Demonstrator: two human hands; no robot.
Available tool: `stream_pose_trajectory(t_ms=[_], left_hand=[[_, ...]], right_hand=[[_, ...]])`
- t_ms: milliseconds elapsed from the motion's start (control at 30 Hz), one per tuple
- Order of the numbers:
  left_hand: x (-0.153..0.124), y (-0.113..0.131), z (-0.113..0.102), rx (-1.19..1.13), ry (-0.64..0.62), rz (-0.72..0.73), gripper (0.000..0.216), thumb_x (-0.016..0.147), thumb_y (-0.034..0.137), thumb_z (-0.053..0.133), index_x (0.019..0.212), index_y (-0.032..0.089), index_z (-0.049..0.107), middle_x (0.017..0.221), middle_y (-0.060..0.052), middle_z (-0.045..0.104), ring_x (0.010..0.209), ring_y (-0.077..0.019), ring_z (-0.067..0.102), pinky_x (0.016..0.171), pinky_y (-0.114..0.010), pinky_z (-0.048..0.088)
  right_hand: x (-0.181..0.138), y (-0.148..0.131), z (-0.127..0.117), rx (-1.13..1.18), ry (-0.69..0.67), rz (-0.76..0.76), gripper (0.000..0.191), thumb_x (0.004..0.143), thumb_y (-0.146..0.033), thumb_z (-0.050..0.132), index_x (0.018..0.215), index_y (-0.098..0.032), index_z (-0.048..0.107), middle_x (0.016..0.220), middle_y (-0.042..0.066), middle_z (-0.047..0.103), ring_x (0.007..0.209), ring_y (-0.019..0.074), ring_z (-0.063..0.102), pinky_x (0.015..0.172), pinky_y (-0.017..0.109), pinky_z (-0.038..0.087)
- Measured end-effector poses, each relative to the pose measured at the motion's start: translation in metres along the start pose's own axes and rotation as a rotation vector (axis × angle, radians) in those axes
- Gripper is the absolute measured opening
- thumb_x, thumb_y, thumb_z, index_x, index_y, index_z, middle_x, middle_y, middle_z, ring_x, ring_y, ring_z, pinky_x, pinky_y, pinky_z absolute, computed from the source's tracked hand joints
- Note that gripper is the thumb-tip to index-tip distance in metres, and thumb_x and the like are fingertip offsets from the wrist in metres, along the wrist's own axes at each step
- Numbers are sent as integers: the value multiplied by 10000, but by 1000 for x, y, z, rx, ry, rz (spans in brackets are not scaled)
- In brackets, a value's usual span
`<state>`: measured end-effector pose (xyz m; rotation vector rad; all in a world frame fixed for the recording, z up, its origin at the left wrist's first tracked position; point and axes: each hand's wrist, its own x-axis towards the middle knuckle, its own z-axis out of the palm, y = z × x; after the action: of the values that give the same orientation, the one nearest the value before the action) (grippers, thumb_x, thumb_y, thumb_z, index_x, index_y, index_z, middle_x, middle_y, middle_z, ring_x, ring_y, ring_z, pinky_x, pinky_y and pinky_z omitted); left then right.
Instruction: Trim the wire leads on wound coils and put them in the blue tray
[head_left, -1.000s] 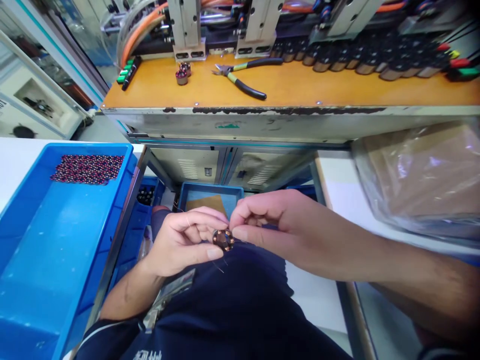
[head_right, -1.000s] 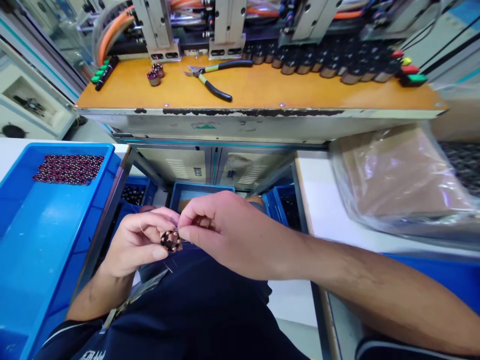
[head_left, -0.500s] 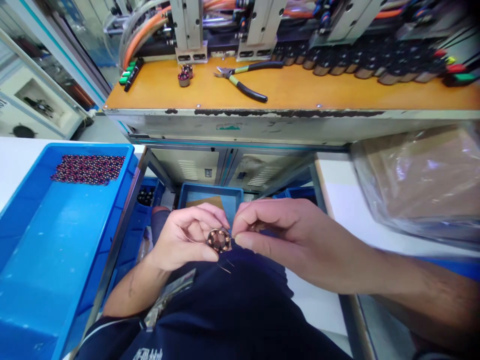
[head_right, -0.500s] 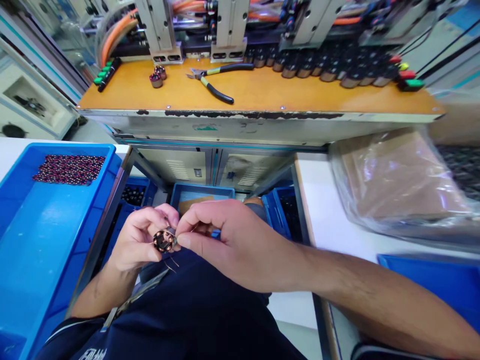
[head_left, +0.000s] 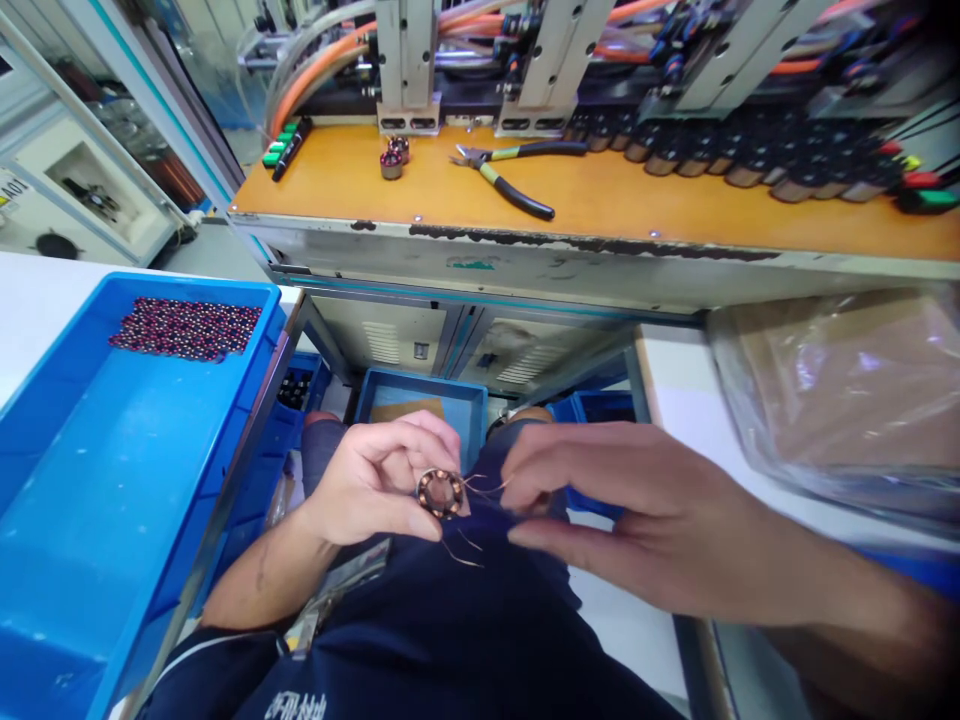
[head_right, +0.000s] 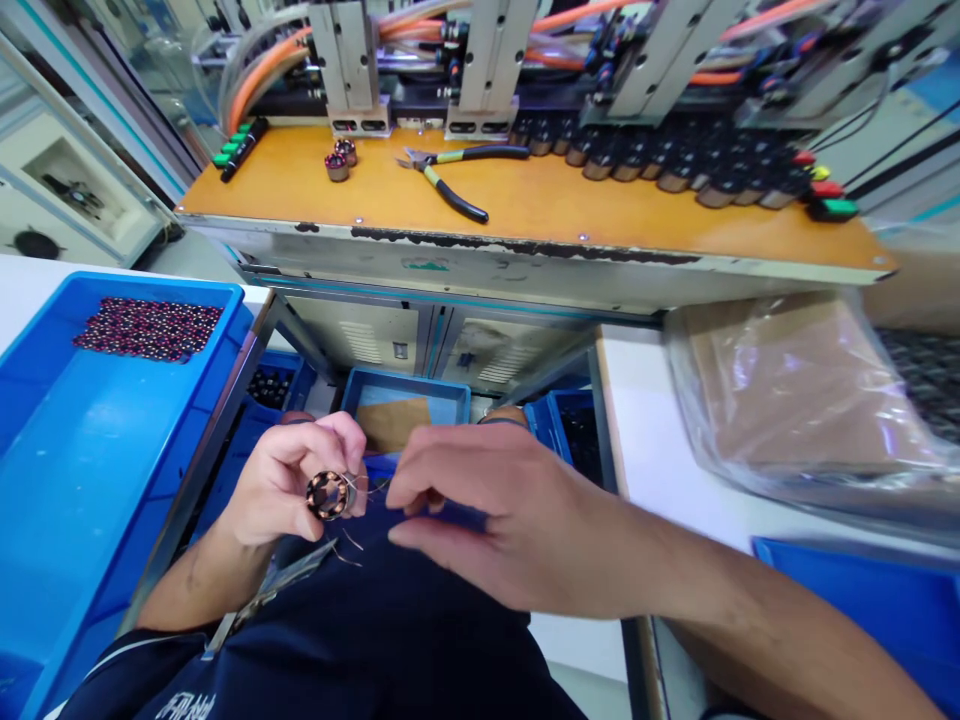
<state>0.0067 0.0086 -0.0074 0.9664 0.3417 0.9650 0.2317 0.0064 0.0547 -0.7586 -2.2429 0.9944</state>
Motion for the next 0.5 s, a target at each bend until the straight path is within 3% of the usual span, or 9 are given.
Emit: stream_pose_trajectory(t_ms=[100, 200, 500], left_hand=[[0, -1, 0, -105, -25, -61, 347, 632, 123, 875, 952, 166, 746, 951, -40, 622, 709, -135, 713, 640, -209, 563], [1, -2, 3, -177, -37, -125, 341, 640, 152, 874, 953, 161, 739, 955, -39, 635, 704, -131, 720, 645, -202, 568], [0, -2, 5, -199, 18, -220, 352, 581, 186, 904, 877, 136, 718, 897, -35, 655, 619, -112, 688, 589, -199, 563]], right_hand=[[1, 7, 0, -230, 156, -178, 140, 887, -138, 660, 1024, -157, 636, 952, 59, 667, 854, 112, 644, 774, 220, 531], [6, 11, 4, -307, 157, -318, 160, 906, -169, 646, 1066, -164, 633, 977, 75, 676, 879, 137, 647, 785, 271, 557], [14, 9, 11, -237, 165, -369, 51, 881, -152, 690, 926, -166, 671, 859, 55, 726, 764, 128, 646, 683, 272, 542]])
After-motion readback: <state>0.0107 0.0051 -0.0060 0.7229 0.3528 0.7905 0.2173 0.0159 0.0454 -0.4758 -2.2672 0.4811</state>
